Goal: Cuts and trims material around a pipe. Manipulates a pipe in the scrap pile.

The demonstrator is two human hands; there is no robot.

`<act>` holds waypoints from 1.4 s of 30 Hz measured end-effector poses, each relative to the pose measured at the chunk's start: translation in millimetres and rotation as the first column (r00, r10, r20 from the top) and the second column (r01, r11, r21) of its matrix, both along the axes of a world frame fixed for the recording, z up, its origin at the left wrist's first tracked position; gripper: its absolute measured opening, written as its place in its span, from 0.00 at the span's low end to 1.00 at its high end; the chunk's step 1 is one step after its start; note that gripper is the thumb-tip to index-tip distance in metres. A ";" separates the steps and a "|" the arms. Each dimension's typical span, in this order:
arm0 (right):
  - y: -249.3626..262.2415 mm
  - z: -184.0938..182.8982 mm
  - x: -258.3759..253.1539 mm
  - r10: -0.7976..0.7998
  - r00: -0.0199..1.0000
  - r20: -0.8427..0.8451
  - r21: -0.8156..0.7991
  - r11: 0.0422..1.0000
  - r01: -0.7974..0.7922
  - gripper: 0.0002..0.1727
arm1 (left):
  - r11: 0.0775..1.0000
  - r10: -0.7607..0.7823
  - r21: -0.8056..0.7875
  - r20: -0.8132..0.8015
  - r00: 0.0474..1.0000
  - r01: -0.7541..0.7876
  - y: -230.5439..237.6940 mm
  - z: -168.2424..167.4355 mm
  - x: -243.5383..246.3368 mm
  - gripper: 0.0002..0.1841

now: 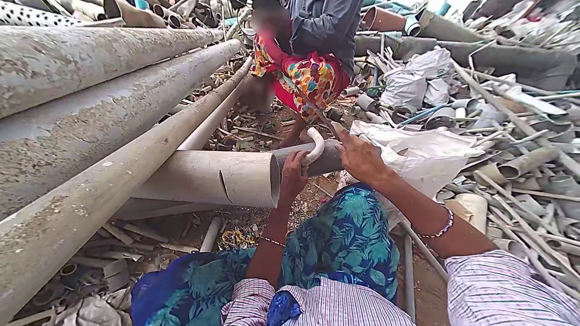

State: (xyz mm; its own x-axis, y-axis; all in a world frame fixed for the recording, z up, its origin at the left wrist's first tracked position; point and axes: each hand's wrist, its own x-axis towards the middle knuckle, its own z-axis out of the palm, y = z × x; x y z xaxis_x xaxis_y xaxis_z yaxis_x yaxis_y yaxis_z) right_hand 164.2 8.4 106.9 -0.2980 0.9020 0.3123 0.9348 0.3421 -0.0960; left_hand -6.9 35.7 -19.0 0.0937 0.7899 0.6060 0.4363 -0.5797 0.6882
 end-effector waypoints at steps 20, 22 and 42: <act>15.9 -56.5 27.2 -0.125 0.970 0.207 -0.201 0.965 0.168 0.33 | 0.974 0.224 -0.002 -0.168 0.960 -0.227 13.2 -10.3 23.4 0.24; 29.7 -45.4 30.0 -0.168 0.953 0.251 -0.238 0.944 0.229 0.34 | 0.971 0.234 -0.010 -0.165 0.958 -0.239 11.2 -11.0 24.2 0.27; 19.1 -19.4 16.5 -0.052 0.882 0.469 -0.303 0.928 0.215 0.45 | 0.963 0.268 0.071 -0.158 0.951 -0.259 9.9 -11.8 26.4 0.24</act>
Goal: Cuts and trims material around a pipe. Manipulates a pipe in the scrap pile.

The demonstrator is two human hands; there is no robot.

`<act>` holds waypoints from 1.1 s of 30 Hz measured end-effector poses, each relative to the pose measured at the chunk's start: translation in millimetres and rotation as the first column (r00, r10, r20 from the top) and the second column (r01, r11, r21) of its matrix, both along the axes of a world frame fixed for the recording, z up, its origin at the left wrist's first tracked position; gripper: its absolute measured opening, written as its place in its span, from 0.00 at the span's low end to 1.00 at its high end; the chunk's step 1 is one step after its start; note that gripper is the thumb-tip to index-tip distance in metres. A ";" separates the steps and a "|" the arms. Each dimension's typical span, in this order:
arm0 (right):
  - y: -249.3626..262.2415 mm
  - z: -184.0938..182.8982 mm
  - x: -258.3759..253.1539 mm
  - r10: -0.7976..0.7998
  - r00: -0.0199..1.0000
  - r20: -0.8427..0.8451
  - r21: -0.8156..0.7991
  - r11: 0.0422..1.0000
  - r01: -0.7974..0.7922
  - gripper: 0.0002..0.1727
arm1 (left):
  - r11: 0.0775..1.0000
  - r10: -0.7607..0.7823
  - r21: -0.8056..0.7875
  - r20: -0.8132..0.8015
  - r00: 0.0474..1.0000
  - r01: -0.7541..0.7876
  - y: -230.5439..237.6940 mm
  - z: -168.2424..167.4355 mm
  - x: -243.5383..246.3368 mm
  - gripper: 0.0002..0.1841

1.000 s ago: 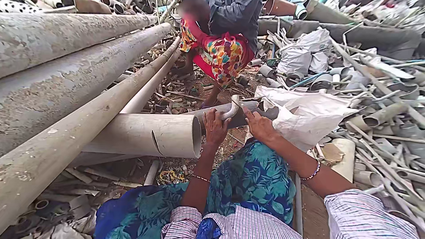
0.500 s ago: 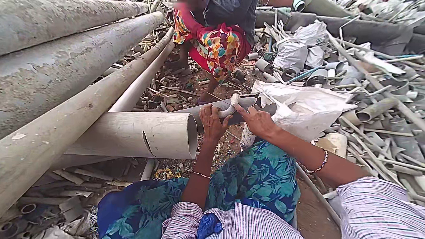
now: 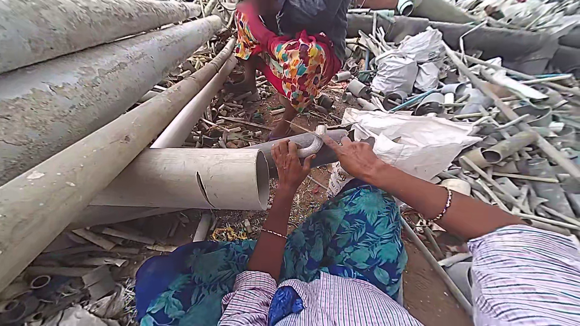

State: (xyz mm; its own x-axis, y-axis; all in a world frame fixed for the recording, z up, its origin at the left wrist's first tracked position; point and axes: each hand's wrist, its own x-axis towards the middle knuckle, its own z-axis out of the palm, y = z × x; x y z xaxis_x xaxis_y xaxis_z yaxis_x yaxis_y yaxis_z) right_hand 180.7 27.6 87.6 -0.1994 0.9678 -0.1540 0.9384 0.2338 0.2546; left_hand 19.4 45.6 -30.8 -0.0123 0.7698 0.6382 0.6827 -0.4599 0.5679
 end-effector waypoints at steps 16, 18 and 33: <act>3.0 14.7 -0.3 -0.024 0.996 0.090 -0.022 0.999 0.026 0.44 | 0.999 -0.017 -0.032 0.015 1.000 0.018 -1.5 2.5 0.1 0.23; -0.5 15.9 -1.8 0.051 0.993 0.111 -0.035 0.998 -0.047 0.44 | 1.000 -0.011 -0.003 0.003 1.000 0.011 2.2 2.5 -0.6 0.24; 7.8 13.8 8.6 -0.016 0.996 0.088 -0.022 1.000 0.018 0.48 | 1.000 -0.007 -0.016 0.004 1.000 0.007 4.7 0.2 1.3 0.23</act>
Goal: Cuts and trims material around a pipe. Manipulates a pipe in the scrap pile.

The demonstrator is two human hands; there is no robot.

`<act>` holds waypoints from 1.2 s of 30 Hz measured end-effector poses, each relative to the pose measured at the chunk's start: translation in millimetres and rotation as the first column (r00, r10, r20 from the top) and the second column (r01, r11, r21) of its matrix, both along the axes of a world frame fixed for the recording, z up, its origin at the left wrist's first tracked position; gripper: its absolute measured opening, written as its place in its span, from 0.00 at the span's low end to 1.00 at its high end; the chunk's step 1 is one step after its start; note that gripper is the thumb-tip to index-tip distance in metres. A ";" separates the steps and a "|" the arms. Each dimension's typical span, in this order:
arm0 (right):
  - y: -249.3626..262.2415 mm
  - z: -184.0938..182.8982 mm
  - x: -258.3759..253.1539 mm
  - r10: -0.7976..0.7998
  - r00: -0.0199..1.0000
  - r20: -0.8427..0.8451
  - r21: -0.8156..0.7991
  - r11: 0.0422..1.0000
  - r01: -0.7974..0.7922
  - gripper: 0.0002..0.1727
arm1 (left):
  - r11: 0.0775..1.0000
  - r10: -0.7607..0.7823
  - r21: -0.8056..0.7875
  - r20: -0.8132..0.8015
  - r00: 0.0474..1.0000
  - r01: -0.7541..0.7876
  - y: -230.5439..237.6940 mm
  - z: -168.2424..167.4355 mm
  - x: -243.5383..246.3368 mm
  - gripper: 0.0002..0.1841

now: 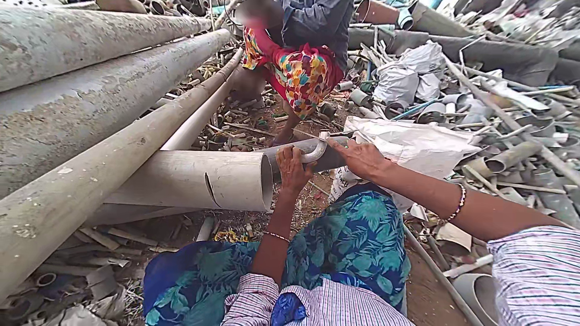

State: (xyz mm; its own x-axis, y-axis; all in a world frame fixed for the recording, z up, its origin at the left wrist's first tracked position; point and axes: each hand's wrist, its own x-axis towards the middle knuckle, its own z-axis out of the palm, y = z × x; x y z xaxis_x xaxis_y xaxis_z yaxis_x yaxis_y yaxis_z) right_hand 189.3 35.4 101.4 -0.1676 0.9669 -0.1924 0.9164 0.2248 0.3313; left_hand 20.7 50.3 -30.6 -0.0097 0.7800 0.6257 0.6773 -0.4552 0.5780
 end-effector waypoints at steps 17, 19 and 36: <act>-3.6 -39.7 -0.7 0.136 0.951 -0.279 0.136 0.985 -0.101 0.33 | 0.997 0.045 0.062 0.004 0.999 -0.045 4.7 -0.7 3.4 0.24; 9.4 -32.0 1.9 0.036 0.942 -0.333 0.123 0.992 0.006 0.32 | 0.998 0.048 0.034 -0.004 0.999 -0.048 4.0 0.5 4.2 0.24; -19.2 -75.1 5.0 0.088 0.653 -0.752 0.255 0.952 0.166 0.30 | 0.994 0.079 0.091 -0.155 0.985 -0.066 -12.7 14.5 22.9 0.12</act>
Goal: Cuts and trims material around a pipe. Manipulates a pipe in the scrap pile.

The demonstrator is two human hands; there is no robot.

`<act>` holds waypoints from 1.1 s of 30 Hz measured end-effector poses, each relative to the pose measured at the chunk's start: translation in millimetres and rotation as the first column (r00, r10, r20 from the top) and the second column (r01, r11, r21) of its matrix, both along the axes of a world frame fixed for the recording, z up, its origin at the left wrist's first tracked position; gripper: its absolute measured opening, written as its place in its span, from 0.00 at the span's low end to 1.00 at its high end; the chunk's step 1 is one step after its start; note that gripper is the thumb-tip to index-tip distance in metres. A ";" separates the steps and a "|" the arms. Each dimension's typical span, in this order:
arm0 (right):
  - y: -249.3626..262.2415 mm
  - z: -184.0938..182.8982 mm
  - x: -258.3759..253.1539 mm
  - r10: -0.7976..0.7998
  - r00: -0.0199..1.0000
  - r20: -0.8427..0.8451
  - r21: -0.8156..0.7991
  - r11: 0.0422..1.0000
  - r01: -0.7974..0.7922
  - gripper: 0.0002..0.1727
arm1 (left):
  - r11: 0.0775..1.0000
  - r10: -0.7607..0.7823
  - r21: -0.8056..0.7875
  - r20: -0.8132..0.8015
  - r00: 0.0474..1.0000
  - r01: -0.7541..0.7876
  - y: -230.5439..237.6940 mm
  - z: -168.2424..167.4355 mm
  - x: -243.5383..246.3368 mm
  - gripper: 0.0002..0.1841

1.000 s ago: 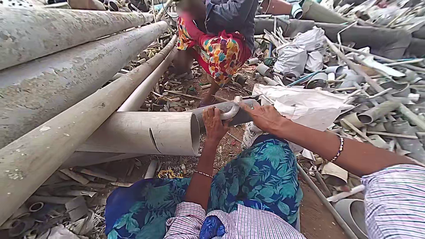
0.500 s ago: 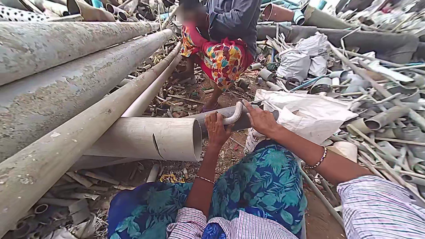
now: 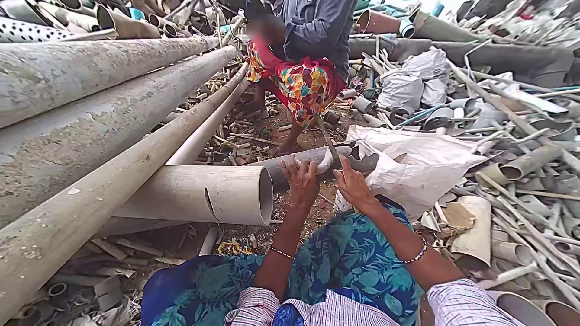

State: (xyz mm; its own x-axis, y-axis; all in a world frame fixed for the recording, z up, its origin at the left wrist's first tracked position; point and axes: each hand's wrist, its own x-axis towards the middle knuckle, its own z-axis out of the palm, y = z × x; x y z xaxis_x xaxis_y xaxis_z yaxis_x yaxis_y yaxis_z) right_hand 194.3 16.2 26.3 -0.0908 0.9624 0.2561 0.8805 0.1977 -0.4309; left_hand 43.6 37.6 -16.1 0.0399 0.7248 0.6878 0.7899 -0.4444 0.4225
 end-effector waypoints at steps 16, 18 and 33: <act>-5.8 26.4 15.4 0.018 0.991 0.135 -0.031 0.999 -0.014 0.21 | 0.941 0.027 -0.287 0.594 0.804 0.181 -17.3 1.7 44.3 0.23; -6.7 25.6 14.9 0.002 0.997 0.080 0.000 1.000 -0.002 0.24 | 0.979 0.026 -0.171 0.635 0.772 0.108 -12.7 -4.0 42.0 0.21; -12.1 17.8 -5.3 0.306 0.842 0.445 -0.149 0.952 -0.267 0.36 | 0.977 0.039 -0.190 0.624 0.781 0.102 -9.5 -17.6 9.7 0.24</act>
State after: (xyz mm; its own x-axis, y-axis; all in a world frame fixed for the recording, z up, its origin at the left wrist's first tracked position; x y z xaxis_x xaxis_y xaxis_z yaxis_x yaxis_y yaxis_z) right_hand 188.9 4.1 44.1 -0.4538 0.8901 0.0427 0.8904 0.4548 -0.0184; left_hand 53.3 28.0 -33.7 -0.3187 0.8550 0.4091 0.3109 -0.3134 0.8973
